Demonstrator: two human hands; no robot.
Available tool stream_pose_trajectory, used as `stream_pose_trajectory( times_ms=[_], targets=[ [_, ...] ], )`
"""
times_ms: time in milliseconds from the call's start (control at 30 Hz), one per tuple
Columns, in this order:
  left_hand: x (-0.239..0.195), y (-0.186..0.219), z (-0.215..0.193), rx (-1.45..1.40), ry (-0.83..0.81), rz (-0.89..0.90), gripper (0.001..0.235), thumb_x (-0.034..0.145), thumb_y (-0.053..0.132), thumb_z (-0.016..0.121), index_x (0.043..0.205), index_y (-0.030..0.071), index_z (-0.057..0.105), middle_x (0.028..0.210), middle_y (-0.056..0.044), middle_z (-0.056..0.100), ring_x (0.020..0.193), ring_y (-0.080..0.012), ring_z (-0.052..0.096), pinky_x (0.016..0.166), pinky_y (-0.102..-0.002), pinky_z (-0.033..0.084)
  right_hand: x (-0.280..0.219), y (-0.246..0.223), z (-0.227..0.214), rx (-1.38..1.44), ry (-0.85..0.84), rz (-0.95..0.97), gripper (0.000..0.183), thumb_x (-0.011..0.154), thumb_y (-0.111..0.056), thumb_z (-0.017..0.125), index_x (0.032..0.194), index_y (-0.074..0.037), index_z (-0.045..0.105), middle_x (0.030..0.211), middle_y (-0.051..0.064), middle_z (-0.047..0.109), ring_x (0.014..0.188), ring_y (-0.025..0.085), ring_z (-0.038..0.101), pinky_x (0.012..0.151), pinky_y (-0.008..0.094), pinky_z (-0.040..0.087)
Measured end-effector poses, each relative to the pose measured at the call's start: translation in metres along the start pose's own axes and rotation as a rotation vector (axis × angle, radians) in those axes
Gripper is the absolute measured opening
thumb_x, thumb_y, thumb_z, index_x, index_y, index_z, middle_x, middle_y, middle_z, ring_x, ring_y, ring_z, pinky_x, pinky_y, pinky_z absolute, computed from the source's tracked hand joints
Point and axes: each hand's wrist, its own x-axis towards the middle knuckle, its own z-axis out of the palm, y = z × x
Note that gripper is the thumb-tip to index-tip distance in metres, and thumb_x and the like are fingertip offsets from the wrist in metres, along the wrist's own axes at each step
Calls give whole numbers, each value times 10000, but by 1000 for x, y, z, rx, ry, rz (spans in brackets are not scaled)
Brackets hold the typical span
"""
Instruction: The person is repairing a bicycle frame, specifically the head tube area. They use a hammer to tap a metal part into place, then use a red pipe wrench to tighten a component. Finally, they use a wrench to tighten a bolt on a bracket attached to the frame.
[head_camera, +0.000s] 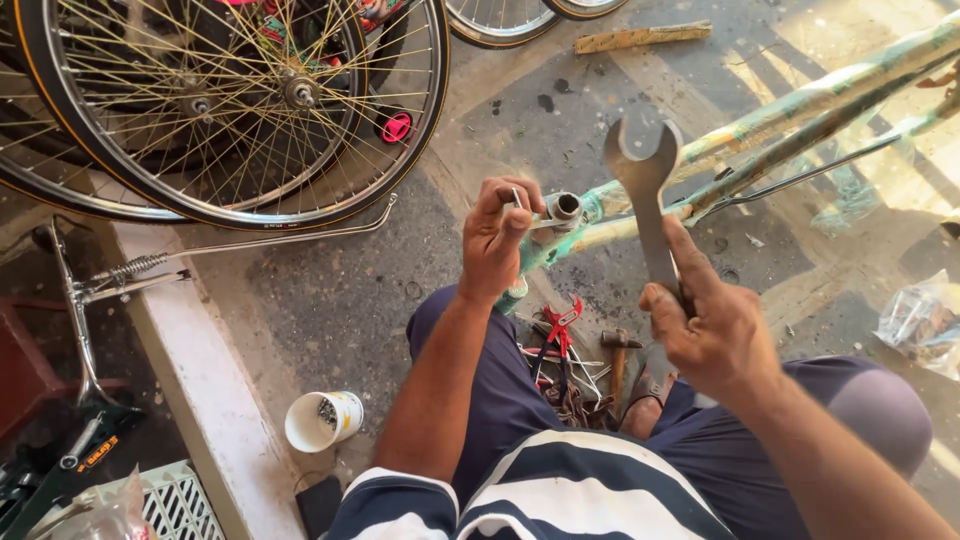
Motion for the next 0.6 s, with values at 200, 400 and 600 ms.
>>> stream_pose_trajectory(
  times_ms=[200, 400, 600],
  targets=[
    [4, 3, 2, 114, 30, 31, 446, 1033, 532, 647, 960, 97, 582, 1031, -1, 593, 1045, -117, 488, 979, -297, 424, 3, 3, 8, 3, -2, -183, 748, 947, -181, 582, 1619, -123, 259, 911, 158, 758, 633, 208, 744, 597, 373, 630],
    [7, 8, 3, 235, 33, 68, 458, 1048, 545, 615, 908, 108, 609, 985, 27, 613, 1022, -126, 464, 939, -294, 414, 8, 12, 12, -42, -55, -238, 741, 926, -117, 634, 1603, -148, 333, 826, 152, 795, 703, 209, 757, 686, 378, 588],
    [9, 15, 2, 348, 14, 95, 481, 1047, 578, 580, 906, 121, 624, 971, 49, 625, 1009, -126, 463, 934, -292, 410, 2, 10, 21, 45, 34, -23, 640, 955, -134, 622, 1556, -173, 403, 857, 143, 784, 637, 189, 725, 594, 369, 595]
  ],
)
